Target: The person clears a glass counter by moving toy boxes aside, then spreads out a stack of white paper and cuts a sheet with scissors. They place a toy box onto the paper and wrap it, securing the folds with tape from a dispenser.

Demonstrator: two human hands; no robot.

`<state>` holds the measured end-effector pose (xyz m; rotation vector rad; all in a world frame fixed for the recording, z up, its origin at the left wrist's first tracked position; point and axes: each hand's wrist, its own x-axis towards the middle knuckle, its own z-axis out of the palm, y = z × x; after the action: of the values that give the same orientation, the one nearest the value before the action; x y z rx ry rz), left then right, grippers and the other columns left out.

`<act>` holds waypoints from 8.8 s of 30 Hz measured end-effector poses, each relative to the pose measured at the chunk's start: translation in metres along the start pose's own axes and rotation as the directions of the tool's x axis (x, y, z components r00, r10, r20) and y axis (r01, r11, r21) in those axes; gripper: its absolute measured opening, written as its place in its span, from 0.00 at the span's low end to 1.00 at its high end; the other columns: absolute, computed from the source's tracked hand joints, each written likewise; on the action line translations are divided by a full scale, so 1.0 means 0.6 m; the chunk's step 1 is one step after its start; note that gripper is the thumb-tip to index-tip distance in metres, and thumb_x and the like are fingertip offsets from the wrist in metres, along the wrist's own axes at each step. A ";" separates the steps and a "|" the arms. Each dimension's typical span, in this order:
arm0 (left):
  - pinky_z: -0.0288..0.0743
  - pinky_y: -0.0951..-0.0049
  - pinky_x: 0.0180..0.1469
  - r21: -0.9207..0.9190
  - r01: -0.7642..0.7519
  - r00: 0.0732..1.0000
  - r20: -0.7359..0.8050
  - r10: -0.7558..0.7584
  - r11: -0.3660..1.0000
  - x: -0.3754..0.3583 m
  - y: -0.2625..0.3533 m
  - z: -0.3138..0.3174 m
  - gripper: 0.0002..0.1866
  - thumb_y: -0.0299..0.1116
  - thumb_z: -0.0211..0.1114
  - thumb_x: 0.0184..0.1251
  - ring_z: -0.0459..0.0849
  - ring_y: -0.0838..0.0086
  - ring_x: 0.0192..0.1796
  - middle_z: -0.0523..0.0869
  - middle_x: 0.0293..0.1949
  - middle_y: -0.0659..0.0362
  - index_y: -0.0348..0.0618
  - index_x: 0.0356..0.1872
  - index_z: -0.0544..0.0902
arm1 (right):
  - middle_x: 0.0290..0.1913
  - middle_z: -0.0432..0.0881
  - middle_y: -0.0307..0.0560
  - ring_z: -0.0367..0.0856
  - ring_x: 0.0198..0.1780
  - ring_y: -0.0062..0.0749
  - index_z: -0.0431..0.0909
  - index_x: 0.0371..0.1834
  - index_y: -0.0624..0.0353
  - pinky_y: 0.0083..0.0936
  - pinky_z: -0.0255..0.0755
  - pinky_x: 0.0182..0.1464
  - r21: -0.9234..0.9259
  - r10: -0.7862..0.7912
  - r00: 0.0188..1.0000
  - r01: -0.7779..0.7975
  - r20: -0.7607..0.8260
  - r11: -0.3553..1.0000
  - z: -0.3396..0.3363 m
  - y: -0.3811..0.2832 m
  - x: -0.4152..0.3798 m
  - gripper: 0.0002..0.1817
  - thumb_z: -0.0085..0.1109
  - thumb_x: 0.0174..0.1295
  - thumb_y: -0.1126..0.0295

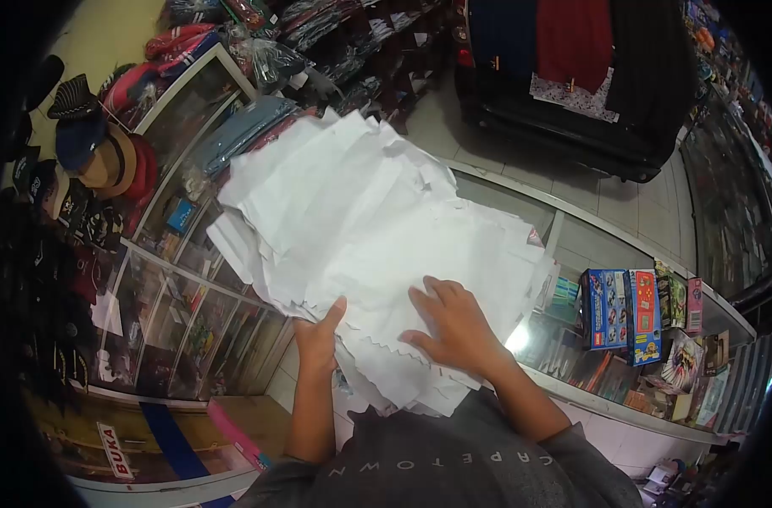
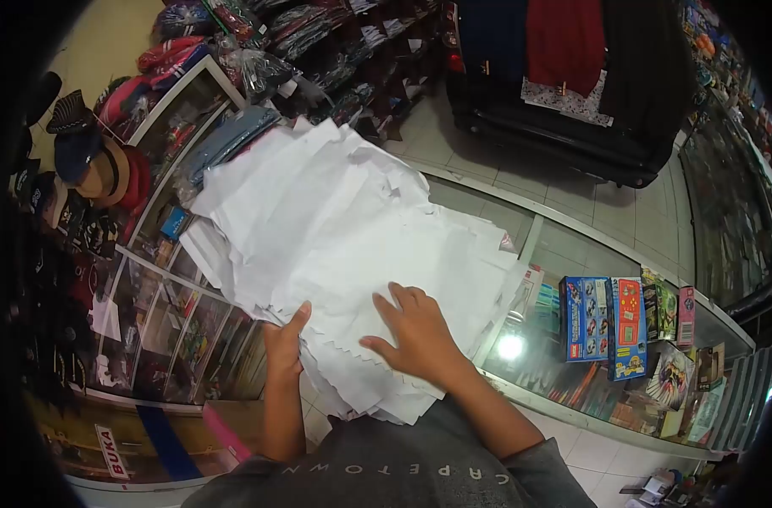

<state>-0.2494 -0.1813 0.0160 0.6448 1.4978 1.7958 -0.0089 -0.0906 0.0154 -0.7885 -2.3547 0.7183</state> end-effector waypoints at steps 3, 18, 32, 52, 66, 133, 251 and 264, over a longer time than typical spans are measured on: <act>0.76 0.65 0.68 0.073 -0.096 0.995 -0.011 0.097 0.993 -0.027 0.035 0.034 0.36 0.18 0.73 0.66 0.82 0.64 0.65 0.79 0.66 0.49 0.30 0.73 0.68 | 0.72 0.73 0.75 0.71 0.72 0.70 0.74 0.71 0.71 0.52 0.68 0.73 0.200 -0.014 0.999 0.022 -0.041 0.980 -0.031 -0.043 0.011 0.44 0.74 0.64 0.45; 0.84 0.50 0.37 0.410 -0.852 0.519 0.746 0.417 0.326 -0.150 0.110 0.180 0.25 0.28 0.69 0.62 0.90 0.44 0.40 0.88 0.40 0.41 0.32 0.61 0.79 | 0.57 0.84 0.55 0.83 0.63 0.43 0.79 0.62 0.66 0.38 0.78 0.64 0.290 0.045 0.999 -0.045 0.006 0.956 -0.119 -0.146 -0.053 0.45 0.86 0.49 0.45; 0.64 0.45 0.80 0.286 -0.827 0.372 0.924 0.088 0.484 -0.199 0.140 0.225 0.38 0.38 0.72 0.58 0.71 0.38 0.78 0.76 0.70 0.32 0.25 0.69 0.75 | 0.38 0.90 0.44 0.88 0.38 0.26 0.88 0.46 0.67 0.28 0.79 0.43 0.744 0.682 0.649 -0.261 -0.337 0.615 -0.134 -0.136 -0.094 0.15 0.71 0.72 0.62; 0.67 0.56 0.78 0.244 -0.719 0.577 0.731 0.364 0.650 -0.123 0.045 0.264 0.25 0.21 0.61 0.74 0.72 0.53 0.80 0.79 0.73 0.47 0.42 0.71 0.78 | 0.52 0.84 0.45 0.83 0.50 0.29 0.79 0.57 0.66 0.32 0.77 0.54 0.694 0.590 0.672 -0.155 -0.447 0.703 -0.130 -0.038 -0.170 0.17 0.68 0.66 0.77; 0.28 0.28 0.81 0.189 -0.773 0.364 0.914 0.179 0.606 -0.134 0.041 0.273 0.34 0.60 0.65 0.73 0.36 0.33 0.87 0.46 0.89 0.46 0.63 0.77 0.78 | 0.59 0.82 0.48 0.82 0.58 0.32 0.72 0.68 0.67 0.32 0.76 0.63 0.868 0.522 0.824 -0.078 -0.221 0.491 -0.151 -0.042 -0.195 0.32 0.76 0.62 0.71; 0.70 0.60 0.75 0.427 -0.828 0.560 0.642 0.523 0.363 0.193 -0.171 0.197 0.26 0.37 0.67 0.74 0.79 0.55 0.71 0.80 0.69 0.51 0.41 0.69 0.77 | 0.48 0.88 0.52 0.89 0.46 0.35 0.84 0.53 0.73 0.32 0.84 0.50 0.818 0.671 0.467 0.322 -0.576 0.478 -0.381 -0.108 0.008 0.15 0.69 0.67 0.73; 0.53 0.60 0.84 0.597 -0.588 0.624 0.764 -0.164 0.546 0.217 -0.019 0.025 0.56 0.42 0.86 0.48 0.65 0.52 0.83 0.70 0.80 0.43 0.37 0.80 0.68 | 0.64 0.81 0.59 0.80 0.66 0.49 0.67 0.70 0.68 0.39 0.71 0.71 0.450 0.450 0.665 -0.188 -0.596 0.873 0.076 0.287 0.252 0.39 0.78 0.56 0.74; 0.73 0.59 0.70 0.806 -0.390 0.920 0.322 0.222 0.446 0.223 0.070 -0.077 0.35 0.29 0.77 0.63 0.80 0.47 0.69 0.80 0.69 0.42 0.37 0.73 0.76 | 0.53 0.87 0.71 0.88 0.51 0.66 0.67 0.67 0.74 0.48 0.81 0.52 0.162 0.436 0.811 -0.406 -0.390 0.899 0.062 0.263 0.239 0.50 0.83 0.51 0.49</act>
<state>-0.3767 -0.1103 0.0395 1.6205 2.2427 1.0161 -0.0718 0.1011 -0.0638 -1.3160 -1.7713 0.7175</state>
